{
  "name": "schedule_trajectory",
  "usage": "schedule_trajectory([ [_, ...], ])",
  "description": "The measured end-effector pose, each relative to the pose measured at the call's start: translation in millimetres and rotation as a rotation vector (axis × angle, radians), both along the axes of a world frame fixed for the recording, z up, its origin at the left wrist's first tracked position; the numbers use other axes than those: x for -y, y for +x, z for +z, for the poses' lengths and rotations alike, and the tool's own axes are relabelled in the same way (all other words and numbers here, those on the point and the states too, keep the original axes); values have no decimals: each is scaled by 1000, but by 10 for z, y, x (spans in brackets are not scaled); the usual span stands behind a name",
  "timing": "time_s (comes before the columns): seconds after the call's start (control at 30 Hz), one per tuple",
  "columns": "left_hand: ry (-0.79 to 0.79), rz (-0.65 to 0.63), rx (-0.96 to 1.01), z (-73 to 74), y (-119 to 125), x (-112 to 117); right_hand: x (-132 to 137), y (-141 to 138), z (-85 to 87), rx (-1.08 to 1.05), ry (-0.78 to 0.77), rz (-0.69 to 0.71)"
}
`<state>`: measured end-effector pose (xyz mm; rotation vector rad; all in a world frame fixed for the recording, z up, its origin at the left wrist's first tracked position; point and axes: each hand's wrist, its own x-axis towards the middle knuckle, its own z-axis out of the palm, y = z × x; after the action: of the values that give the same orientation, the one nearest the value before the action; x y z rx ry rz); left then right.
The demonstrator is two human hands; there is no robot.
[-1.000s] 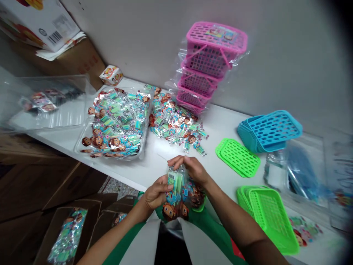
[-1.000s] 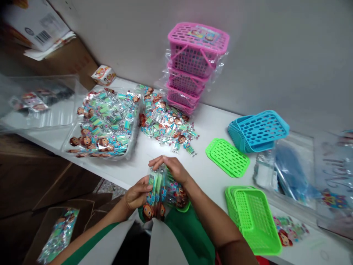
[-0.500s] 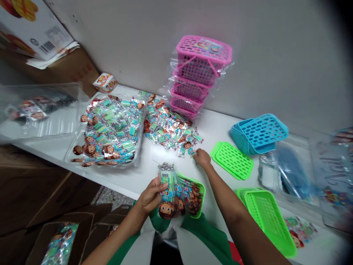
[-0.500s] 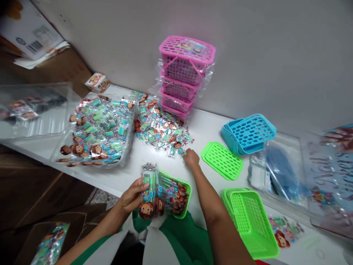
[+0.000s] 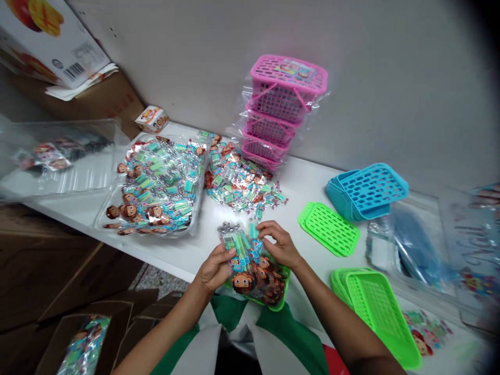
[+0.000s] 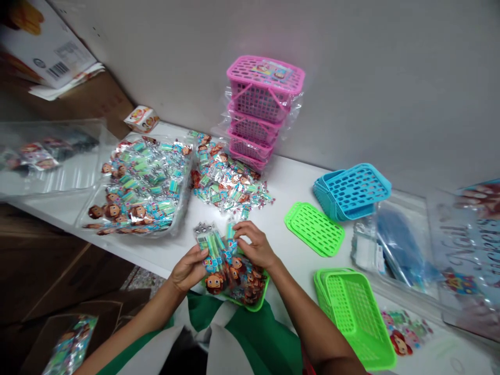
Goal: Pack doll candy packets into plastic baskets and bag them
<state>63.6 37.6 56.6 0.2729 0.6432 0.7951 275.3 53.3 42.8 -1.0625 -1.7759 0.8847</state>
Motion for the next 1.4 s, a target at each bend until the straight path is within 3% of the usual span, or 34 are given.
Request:
schedule_trajectory([
  [0.07, 9, 1, -8, -6, 24, 5, -7, -128, 63, 65, 60, 153],
  [0.17, 13, 7, -32, -21, -13, 17, -168, -171, -52, 248, 174, 264],
  [0.3, 16, -11, -73, -35, -151, 22, -723, -51, -403, 536, 139, 117],
  [0.43, 36, -48, -91, -32, -256, 10, -1412, 0, -667, 958, 21, 87],
  [0.57, 36, -25, -78, -9, -306, -8, -1846, -13, -720, 1131, 59, 76],
  [0.67, 22, 15, -90, -23, -331, -28, -1930, 23, -644, 1105, 94, 69],
  [0.8, -24, 65, -129, -79, -318, -55, -1622, 59, -469, 938, -109, -20],
  [0.93, -5, 102, -105, -65, -201, -41, -804, -81, -290, 403, -375, -96],
  [1.03, 17, 116, -89, -30, -80, 27, -164, -252, -146, 42, -537, 15],
  [1.1, 3, 134, -105, -23, -13, 102, 135, -337, -42, -90, -600, 48],
  [1.27, -33, 193, -199, -40, 119, 368, 544, -444, 156, -84, -653, 28],
  [1.4, 24, 197, -226, 11, 245, 565, 759, -509, 168, 19, -633, -19],
])
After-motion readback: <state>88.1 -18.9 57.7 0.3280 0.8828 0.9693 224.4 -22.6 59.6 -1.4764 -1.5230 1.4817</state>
